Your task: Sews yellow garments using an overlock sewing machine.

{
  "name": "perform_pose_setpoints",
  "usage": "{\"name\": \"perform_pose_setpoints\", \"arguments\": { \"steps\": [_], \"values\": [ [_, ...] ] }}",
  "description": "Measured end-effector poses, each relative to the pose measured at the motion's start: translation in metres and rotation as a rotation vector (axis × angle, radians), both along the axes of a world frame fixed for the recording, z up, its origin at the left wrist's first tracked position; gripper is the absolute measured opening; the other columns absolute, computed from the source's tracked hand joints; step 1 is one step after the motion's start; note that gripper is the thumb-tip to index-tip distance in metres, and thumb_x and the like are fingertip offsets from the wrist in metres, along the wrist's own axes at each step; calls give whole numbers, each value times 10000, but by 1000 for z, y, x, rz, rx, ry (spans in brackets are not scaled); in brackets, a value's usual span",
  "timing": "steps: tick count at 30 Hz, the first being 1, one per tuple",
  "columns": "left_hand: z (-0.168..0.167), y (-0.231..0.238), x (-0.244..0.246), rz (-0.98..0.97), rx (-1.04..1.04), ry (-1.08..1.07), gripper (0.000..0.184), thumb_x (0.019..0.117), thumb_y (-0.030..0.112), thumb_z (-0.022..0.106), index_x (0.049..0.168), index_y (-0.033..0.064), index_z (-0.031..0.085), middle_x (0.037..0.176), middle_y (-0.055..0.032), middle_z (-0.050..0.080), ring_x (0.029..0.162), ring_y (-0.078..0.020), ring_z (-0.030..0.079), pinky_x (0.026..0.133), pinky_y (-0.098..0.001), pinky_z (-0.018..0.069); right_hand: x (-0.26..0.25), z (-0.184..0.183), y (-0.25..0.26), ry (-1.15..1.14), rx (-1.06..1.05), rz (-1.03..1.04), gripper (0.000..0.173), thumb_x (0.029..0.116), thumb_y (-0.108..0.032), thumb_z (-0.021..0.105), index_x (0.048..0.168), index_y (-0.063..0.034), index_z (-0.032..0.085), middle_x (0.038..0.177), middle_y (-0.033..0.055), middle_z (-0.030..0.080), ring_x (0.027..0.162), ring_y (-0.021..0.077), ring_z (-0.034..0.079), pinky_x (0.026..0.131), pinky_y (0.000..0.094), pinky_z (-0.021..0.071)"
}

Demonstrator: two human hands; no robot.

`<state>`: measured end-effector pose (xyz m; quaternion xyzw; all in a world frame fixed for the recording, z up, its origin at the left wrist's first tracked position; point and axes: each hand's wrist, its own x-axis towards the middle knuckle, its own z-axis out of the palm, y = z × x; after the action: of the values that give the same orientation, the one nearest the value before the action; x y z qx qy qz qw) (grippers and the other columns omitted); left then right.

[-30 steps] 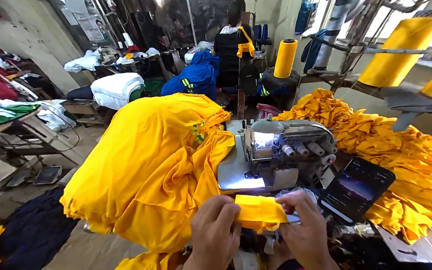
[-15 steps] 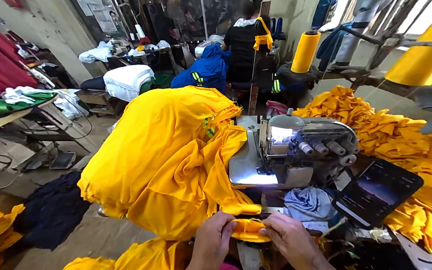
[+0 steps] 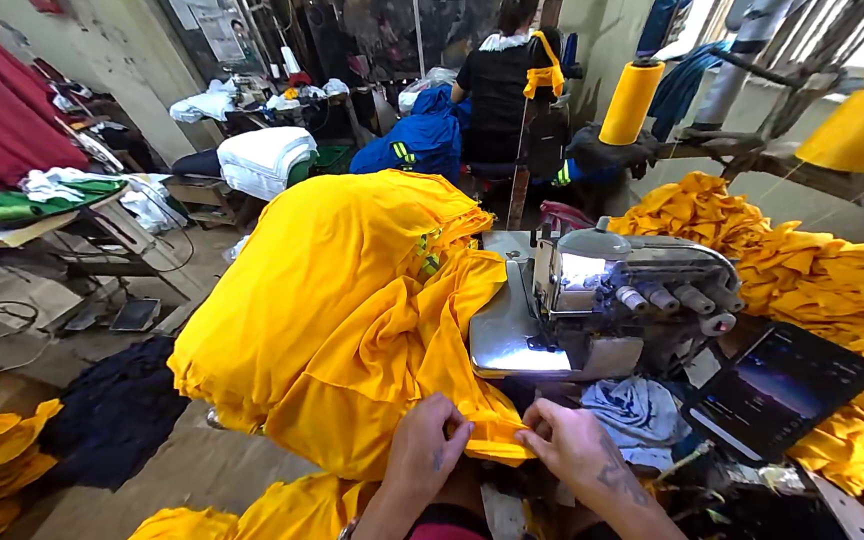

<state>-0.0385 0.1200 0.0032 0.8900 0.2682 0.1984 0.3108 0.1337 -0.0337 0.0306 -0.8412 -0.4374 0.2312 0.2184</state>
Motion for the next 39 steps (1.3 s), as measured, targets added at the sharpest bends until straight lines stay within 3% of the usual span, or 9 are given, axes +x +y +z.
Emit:
{"name": "perform_pose_setpoints", "arguments": {
  "steps": [5, 7, 12, 14, 16, 19, 22, 27, 39],
  "values": [
    [-3, -19, -10, 18, 262, -173, 228, 947, 224, 658, 1104, 90, 755, 945, -62, 714, 704, -150, 686, 603, -329, 595, -6, -24, -17, -189, 424, 15, 194, 883, -284, 733, 941, -99, 738, 798, 30, 719, 688, 164, 700, 640, 377, 598],
    [-6, -24, -11, 46, 289, -275, 188, 962, 249, 654, 1034, 154, 800, 921, -34, 692, 744, -98, 674, 624, -257, 583, -6, -32, -20, -246, 614, 43, 156, 869, -264, 747, 891, -110, 733, 914, 30, 700, 763, 115, 686, 651, 286, 603],
    [4, -45, -12, 77, 102, -556, 107, 964, 293, 721, 1048, 327, 778, 1220, 20, 637, 1190, -105, 559, 1014, -297, 468, -7, -36, -31, -77, 864, 134, 90, 924, -164, 728, 946, -78, 712, 956, 38, 738, 931, 68, 704, 830, 208, 591],
    [20, -51, -5, -28, -62, -630, 102, 994, 212, 676, 1055, 241, 752, 1188, 34, 694, 1220, -117, 608, 1057, -329, 500, -12, -28, -34, -22, 844, 134, 160, 943, -156, 717, 1054, -43, 736, 925, 70, 735, 870, 96, 702, 804, 236, 593],
    [44, -47, 10, -184, -112, -658, 109, 1035, 153, 599, 1060, 142, 705, 1064, -1, 692, 1033, -80, 667, 911, -254, 576, -14, -16, -39, 48, 843, 146, 177, 974, -172, 688, 1063, -33, 754, 904, 83, 723, 850, 101, 689, 782, 232, 583],
    [83, -28, 55, -274, 243, -552, 154, 1052, 151, 545, 1027, 151, 697, 1004, 0, 664, 890, -37, 647, 761, -186, 561, -9, -3, -36, 238, 921, 41, 184, 1000, -173, 654, 991, -17, 752, 892, 57, 713, 839, 50, 672, 759, 204, 576],
    [79, 2, 111, -234, 579, -294, 138, 974, 144, 612, 963, 164, 748, 911, -7, 674, 800, -142, 675, 632, -325, 577, 2, -20, -13, 493, 916, -244, 182, 989, -189, 634, 967, -58, 759, 839, -13, 733, 706, 44, 683, 629, 225, 595],
    [54, 9, 124, 39, 418, 65, 334, 937, 490, 616, 910, 184, 749, 887, 3, 683, 888, -219, 660, 801, -540, 484, 5, -31, -25, 697, 803, -359, 134, 982, -98, 629, 959, -19, 734, 778, 7, 717, 657, 69, 681, 622, 275, 604],
    [62, 28, 159, 25, 340, 132, 131, 881, 297, 660, 902, 196, 741, 824, 22, 660, 855, -216, 639, 817, -575, 427, 0, -32, -7, 699, 981, -486, 90, 970, -54, 656, 927, 1, 713, 768, 4, 697, 622, 46, 651, 581, 237, 583]
  ]
}}
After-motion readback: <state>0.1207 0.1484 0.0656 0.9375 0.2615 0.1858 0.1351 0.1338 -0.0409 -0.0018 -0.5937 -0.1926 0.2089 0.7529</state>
